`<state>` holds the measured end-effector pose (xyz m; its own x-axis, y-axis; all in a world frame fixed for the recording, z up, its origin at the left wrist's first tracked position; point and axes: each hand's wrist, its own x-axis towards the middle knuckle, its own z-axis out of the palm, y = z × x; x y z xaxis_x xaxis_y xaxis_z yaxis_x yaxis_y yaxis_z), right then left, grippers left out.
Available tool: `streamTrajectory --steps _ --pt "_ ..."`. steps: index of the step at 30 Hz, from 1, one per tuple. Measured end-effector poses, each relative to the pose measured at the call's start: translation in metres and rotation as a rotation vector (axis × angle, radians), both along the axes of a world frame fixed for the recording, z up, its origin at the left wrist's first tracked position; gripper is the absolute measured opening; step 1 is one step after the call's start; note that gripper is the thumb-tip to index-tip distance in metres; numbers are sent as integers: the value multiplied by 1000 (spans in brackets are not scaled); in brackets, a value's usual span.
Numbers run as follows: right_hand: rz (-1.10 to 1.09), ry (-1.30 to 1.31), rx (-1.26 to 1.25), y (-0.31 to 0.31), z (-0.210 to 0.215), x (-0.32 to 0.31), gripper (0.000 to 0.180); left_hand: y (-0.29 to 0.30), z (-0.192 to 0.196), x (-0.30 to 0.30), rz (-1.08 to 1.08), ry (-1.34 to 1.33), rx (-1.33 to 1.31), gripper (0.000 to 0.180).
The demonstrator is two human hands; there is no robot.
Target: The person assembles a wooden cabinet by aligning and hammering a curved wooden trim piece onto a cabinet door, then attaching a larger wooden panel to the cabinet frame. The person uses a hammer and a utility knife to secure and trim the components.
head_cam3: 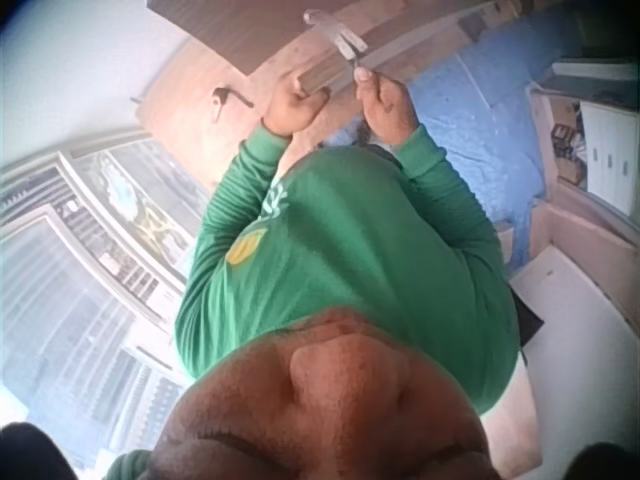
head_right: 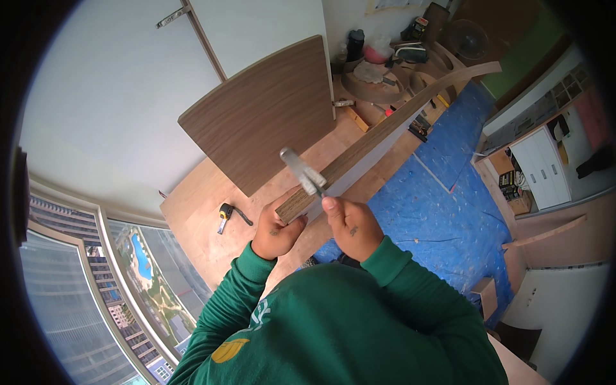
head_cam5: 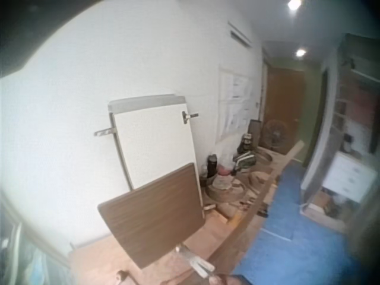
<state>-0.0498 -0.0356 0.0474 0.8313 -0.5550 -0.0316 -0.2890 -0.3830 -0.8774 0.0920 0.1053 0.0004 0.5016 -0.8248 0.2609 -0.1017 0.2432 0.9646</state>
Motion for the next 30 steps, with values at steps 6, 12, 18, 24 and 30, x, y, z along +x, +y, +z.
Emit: streamTrajectory --steps 6,12,18,24,30 --pt "-325 101 38 -117 -2 8 68 -2 4 5 52 -94 -19 71" --pt "-331 137 66 -88 11 1 66 1 8 3 -73 53 68 73" --pt "-150 102 20 -68 0 -10 64 0 7 1 7 -47 -6 73" --pt "-442 198 -51 -182 -2 -6 69 3 7 5 -32 -23 38 72" --pt "-341 70 10 -187 16 -4 51 0 12 4 31 29 17 64"
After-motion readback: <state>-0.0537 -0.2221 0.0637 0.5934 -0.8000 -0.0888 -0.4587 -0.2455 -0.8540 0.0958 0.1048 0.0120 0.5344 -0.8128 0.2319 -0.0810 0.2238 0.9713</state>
